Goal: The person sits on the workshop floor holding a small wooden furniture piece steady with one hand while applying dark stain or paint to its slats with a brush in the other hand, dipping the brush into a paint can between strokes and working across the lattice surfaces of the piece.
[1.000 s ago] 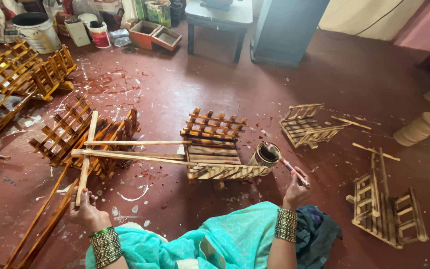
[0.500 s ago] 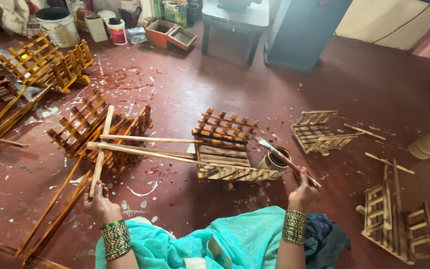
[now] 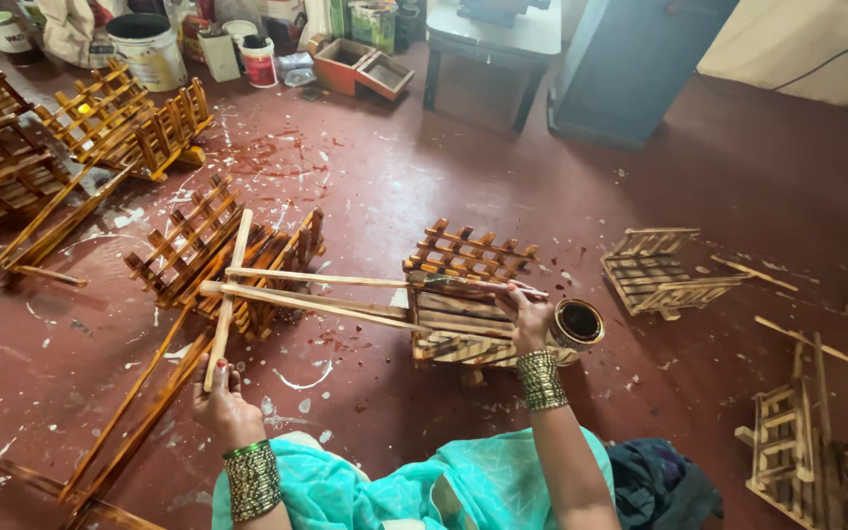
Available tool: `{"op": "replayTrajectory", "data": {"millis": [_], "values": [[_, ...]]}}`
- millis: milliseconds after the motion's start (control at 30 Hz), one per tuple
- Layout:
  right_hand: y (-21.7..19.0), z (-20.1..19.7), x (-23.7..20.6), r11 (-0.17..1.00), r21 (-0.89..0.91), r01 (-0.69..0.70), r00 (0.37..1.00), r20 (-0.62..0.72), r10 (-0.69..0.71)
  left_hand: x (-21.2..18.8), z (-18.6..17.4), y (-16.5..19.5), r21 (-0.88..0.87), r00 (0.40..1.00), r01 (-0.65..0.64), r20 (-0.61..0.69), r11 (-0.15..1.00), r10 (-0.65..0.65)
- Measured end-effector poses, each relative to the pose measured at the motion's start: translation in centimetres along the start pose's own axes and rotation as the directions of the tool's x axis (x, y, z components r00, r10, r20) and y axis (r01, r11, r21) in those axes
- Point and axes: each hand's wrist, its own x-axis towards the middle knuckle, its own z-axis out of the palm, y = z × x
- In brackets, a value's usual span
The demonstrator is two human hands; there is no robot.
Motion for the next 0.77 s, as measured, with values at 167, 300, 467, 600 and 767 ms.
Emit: {"op": "replayTrajectory", "data": {"millis": [167,300,467,600,767], "values": [[0.2,0.7,1.1,0.992,-0.113,0.057,0.998,0.019,-0.056,-0.1,-0.3,-0.1,-0.007,1.0,0.005,0.001,1.0,-0.005],[-0.4,0.4,1.6,0.995,-0.085,0.046,0.999,-0.011,-0.047,-0.1,-0.5,-0.2,-0.018,1.0,0.013,0.003,1.0,-0.013],[0.5,0.8,1.5,0.984,-0.152,0.095,0.993,0.082,-0.083,0.4,-0.6,-0.6,-0.012,0.999,0.025,-0.029,1.0,-0.025],[1.1,2.2,0.8,0.952,-0.258,0.167,0.982,0.129,-0.137,0.5,-0.7,-0.6,-0.032,1.0,0.014,0.0,0.999,-0.014],[-1.9,3.2,-1.2,0.728,-0.557,0.398,0.917,0.22,-0.333,0.5,-0.9,-0.8,-0.033,1.0,0.01,0.026,0.999,-0.009]]}}
